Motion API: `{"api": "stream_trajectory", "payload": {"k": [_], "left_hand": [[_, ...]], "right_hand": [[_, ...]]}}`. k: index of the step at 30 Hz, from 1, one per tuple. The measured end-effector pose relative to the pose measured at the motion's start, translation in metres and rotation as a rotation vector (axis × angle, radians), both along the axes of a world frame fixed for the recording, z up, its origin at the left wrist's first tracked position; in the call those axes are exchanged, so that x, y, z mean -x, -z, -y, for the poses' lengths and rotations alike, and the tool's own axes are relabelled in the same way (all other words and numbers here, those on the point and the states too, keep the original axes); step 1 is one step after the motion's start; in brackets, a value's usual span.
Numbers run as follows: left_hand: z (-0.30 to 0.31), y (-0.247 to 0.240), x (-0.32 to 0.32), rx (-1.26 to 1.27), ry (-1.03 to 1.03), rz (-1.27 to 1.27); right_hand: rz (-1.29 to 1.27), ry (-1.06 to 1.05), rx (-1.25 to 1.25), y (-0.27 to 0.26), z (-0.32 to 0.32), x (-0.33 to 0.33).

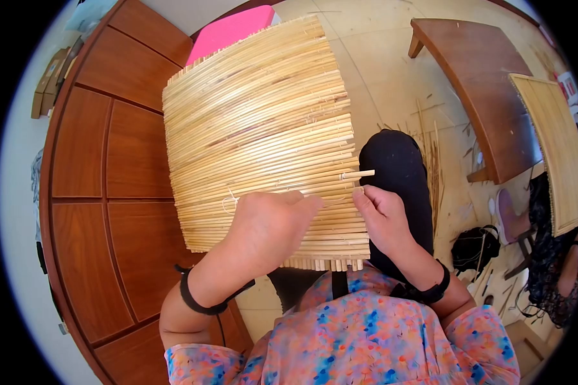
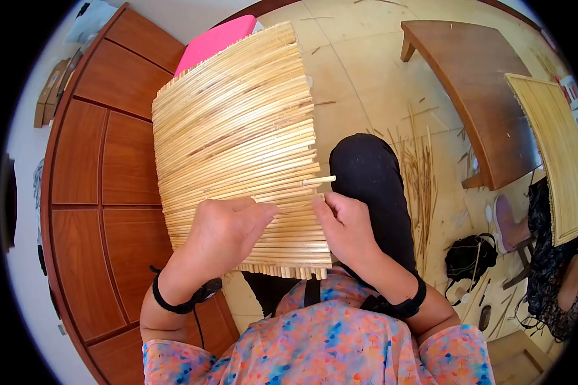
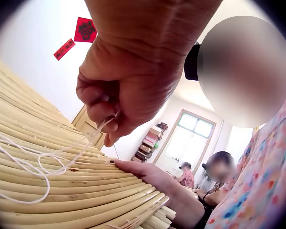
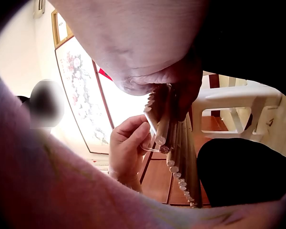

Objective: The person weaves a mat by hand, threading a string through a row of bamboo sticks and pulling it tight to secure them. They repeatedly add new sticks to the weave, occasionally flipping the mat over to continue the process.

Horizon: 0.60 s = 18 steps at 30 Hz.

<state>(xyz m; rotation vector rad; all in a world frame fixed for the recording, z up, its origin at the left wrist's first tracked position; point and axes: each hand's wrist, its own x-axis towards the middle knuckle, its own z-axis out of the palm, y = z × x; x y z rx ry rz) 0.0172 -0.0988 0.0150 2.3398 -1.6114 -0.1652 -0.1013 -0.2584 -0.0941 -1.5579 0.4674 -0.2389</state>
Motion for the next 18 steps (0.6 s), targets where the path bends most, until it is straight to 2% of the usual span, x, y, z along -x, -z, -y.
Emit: {"api": "stream_trajectory", "payload": {"k": [3, 10, 18], "left_hand": [[0.003, -0.002, 0.001, -0.062, 0.044, 0.076], [0.010, -0.007, 0.001, -0.112, 0.063, 0.056], [0.015, -0.008, 0.001, -0.128, 0.089, 0.066]], "right_hand": [[0.011, 0.016, 0.066, 0.002, 0.000, -0.001], [0.043, 0.030, 0.133, 0.000, -0.001, -0.001], [0.043, 0.038, 0.115, 0.001, -0.001, -0.002]]}}
